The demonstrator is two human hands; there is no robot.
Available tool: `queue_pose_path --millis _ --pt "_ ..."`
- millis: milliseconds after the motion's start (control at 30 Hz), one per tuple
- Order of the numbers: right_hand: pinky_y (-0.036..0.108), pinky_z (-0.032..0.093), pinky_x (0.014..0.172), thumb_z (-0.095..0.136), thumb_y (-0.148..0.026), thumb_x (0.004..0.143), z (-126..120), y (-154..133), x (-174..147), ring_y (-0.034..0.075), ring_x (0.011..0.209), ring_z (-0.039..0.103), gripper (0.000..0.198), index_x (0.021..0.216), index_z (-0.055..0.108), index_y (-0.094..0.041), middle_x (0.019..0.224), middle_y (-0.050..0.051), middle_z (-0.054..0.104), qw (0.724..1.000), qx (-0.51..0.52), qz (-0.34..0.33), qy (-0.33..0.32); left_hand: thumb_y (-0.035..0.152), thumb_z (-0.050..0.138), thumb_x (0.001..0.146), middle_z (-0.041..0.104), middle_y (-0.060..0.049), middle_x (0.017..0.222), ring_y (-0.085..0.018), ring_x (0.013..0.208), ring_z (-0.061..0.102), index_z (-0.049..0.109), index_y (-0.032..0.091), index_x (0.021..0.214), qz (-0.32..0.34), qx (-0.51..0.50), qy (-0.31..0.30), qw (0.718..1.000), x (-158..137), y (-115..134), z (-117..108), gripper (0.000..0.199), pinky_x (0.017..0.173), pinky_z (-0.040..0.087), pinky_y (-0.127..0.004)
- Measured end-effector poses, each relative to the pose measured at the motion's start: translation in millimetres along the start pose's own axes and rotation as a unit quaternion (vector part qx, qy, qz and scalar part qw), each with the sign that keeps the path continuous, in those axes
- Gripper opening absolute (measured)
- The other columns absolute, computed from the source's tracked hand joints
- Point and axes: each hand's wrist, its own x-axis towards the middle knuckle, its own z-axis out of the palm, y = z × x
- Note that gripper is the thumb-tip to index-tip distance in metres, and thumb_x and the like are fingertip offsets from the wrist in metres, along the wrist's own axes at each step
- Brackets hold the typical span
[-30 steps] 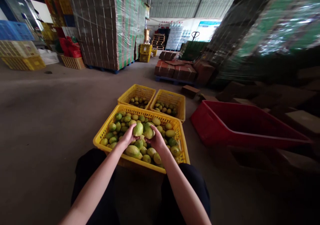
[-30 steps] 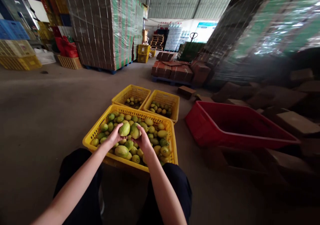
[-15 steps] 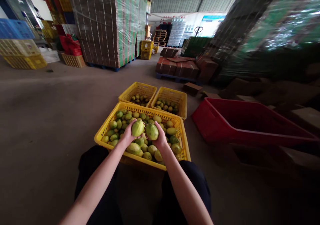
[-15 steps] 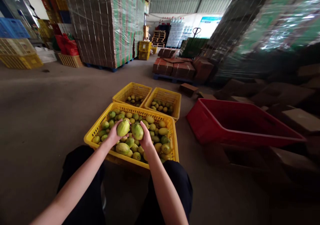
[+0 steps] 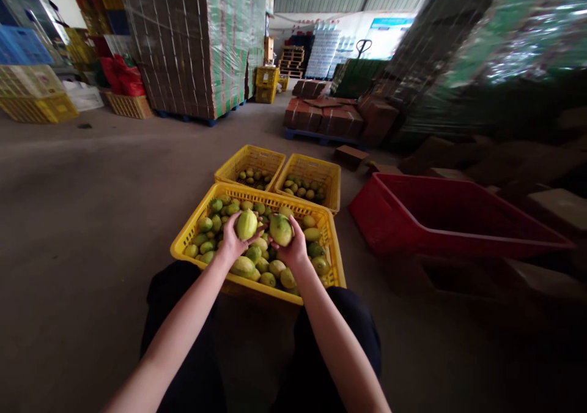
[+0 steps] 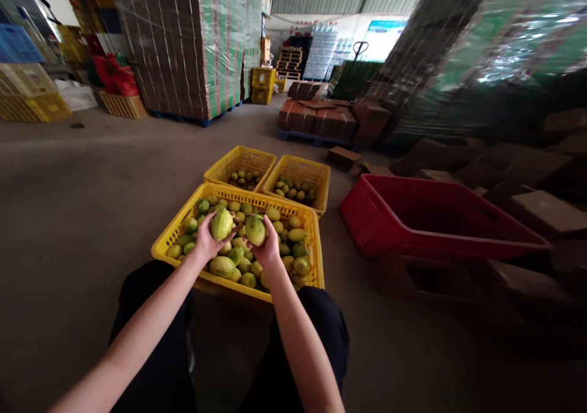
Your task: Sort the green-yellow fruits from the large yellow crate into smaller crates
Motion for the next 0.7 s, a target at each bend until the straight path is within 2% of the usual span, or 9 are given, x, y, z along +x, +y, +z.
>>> queue_pose_path --millis 100,200,300,367,400,467,533,633,700 --pt "0.020 0.039 0.035 0.064 -0.043 0.082 -4.2 -8.3 -3.4 0.016 0.052 0.063 0.025 0.096 0.066 -0.022 0.073 0.003 0.073 0.998 0.026 0.001 0.057 0.043 0.047 0.098 0.075 -0.009 0.088 -0.019 0.079 0.074 0.069 0.020 0.109 -0.034 0.116 0.035 0.992 0.7 -6.1 -0.2 0.034 0.052 0.054 -0.020" --pt "0.023 0.048 0.041 0.066 -0.042 0.079 -11.3 -19.0 -8.9 0.018 0.060 0.067 0.021 0.090 0.065 -0.024 0.072 0.002 0.072 0.994 0.040 -0.017 0.100 0.033 0.068 0.087 0.073 -0.009 0.078 -0.022 0.070 0.073 0.072 0.017 0.096 -0.114 0.222 0.026 0.968 -14.1 -27.4 -3.8 0.019 0.042 0.049 -0.019" --pt "0.029 0.056 0.048 0.068 -0.043 0.075 -20.0 -28.8 -15.4 0.020 0.066 0.068 0.019 0.085 0.063 -0.027 0.072 0.002 0.071 0.992 0.043 -0.049 0.112 0.021 0.075 0.077 0.071 -0.008 0.073 -0.031 0.073 0.076 0.072 0.020 0.085 -0.224 0.323 0.005 0.919 -39.0 -50.6 -7.8 0.009 0.046 0.055 -0.030" --pt "0.033 0.057 0.049 0.069 -0.046 0.072 -25.9 -32.2 -18.9 0.023 0.069 0.068 0.021 0.084 0.063 -0.029 0.074 0.002 0.070 0.993 0.029 -0.063 0.101 0.023 0.073 0.078 0.070 -0.007 0.074 -0.036 0.078 0.076 0.073 0.025 0.086 -0.243 0.374 0.037 0.895 -47.2 -51.3 -4.9 0.009 0.049 0.058 -0.038" --pt "0.034 0.056 0.049 0.070 -0.047 0.071 -28.6 -32.5 -20.2 0.024 0.070 0.068 0.023 0.083 0.062 -0.030 0.075 0.003 0.070 0.993 0.019 -0.067 0.094 0.024 0.072 0.078 0.070 -0.007 0.074 -0.036 0.080 0.076 0.073 0.026 0.088 -0.226 0.386 0.059 0.892 -46.0 -43.7 -0.2 0.010 0.049 0.058 -0.040" --pt "0.036 0.056 0.050 0.070 -0.049 0.069 -33.0 -31.2 -22.4 0.025 0.071 0.068 0.025 0.083 0.061 -0.030 0.075 0.004 0.069 0.994 -0.002 -0.072 0.083 0.024 0.073 0.078 0.071 -0.008 0.077 -0.036 0.082 0.076 0.073 0.024 0.093 -0.158 0.384 0.090 0.905 -32.1 -11.4 15.5 0.015 0.051 0.059 -0.039" --pt "0.036 0.056 0.051 0.070 -0.050 0.069 -35.6 -28.8 -24.6 0.025 0.071 0.068 0.026 0.082 0.061 -0.029 0.075 0.004 0.069 0.995 -0.018 -0.071 0.070 0.026 0.072 0.081 0.072 -0.011 0.084 -0.030 0.081 0.076 0.072 0.019 0.098 -0.096 0.369 0.086 0.920 -8.0 36.6 35.7 0.019 0.056 0.060 -0.033" --pt "0.036 0.056 0.051 0.069 -0.050 0.068 -37.6 -27.8 -28.3 0.024 0.068 0.067 0.026 0.080 0.060 -0.029 0.075 0.004 0.069 0.995 -0.033 -0.067 0.063 0.044 0.052 0.097 0.073 -0.012 0.102 -0.019 0.082 0.074 0.066 0.020 0.113 0.012 0.343 0.103 0.934 24.0 100.4 56.3 0.032 0.065 0.059 -0.025" --pt "0.036 0.056 0.050 0.070 -0.051 0.067 -38.8 -29.7 -29.7 0.023 0.067 0.068 0.028 0.080 0.060 -0.028 0.074 0.005 0.068 0.996 -0.038 -0.063 0.059 0.046 0.047 0.098 0.074 -0.012 0.104 -0.016 0.079 0.073 0.064 0.019 0.113 0.040 0.352 0.115 0.928 28.5 113.9 54.3 0.035 0.063 0.056 -0.021"
